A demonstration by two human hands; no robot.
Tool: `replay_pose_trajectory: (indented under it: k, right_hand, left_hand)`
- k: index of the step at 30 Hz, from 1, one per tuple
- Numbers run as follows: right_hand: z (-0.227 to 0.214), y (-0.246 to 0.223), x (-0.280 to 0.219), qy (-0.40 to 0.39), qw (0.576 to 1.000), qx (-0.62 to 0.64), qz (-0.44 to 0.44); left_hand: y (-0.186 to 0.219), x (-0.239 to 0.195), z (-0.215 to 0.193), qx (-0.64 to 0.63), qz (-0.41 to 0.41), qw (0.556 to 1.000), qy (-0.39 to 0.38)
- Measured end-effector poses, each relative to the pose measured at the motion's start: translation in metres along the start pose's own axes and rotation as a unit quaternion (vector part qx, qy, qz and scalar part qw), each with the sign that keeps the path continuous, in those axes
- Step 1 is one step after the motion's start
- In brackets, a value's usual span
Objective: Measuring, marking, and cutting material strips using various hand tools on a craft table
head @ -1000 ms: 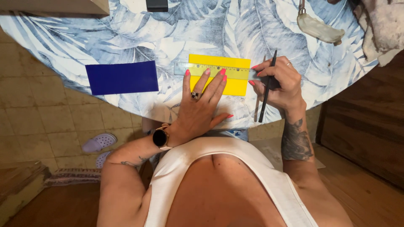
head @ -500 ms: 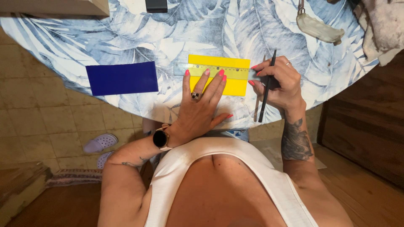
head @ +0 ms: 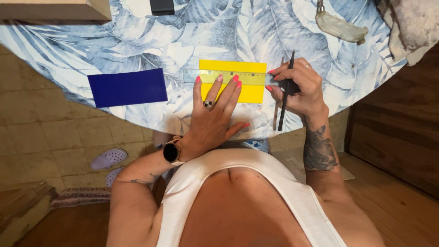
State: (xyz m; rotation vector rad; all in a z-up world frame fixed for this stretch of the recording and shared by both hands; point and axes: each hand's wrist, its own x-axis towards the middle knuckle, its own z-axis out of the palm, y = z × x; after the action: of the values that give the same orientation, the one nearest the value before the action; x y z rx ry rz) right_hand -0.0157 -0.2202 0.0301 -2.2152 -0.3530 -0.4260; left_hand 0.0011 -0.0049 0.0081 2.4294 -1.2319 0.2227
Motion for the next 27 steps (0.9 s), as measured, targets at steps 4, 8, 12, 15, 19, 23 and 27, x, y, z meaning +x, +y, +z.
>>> replay_pose_trajectory:
  k: [4,8,12,15,19,23,27]
  right_hand:
    - [0.0001,-0.0016,0.0005,0.006,1.000,0.003,0.011]
    - [0.0000,-0.0009,0.0008,0.004,1.000,0.004,0.006]
    - [0.0004,-0.0006,0.0004,0.007,1.000,0.003,0.005]
    - [0.0005,-0.0004,0.0003,0.007,1.000,0.003,0.004]
    - [-0.0002,-0.0012,0.0008,0.002,1.000,0.004,0.007]
    - [-0.0004,-0.0004,0.0010,-0.001,1.000,0.002,0.006]
    - [-0.0009,-0.0003,0.0004,-0.004,1.000,0.002,0.005]
  left_hand:
    - [0.0002,0.0011,-0.0021,-0.003,0.002,1.000,0.011]
    - [-0.0001,0.0000,0.0004,0.003,0.002,1.000,0.013]
    - [0.0000,-0.0005,0.0007,0.000,0.001,1.000,0.013]
    - [0.0000,-0.0001,0.0000,-0.004,0.002,1.000,0.012]
    - [-0.0003,0.0007,-0.0013,0.002,0.003,1.000,0.003]
    - [-0.0004,0.0006,-0.0012,-0.001,0.001,1.000,-0.003]
    - [0.0005,0.0011,-0.0029,-0.002,-0.003,1.000,-0.002]
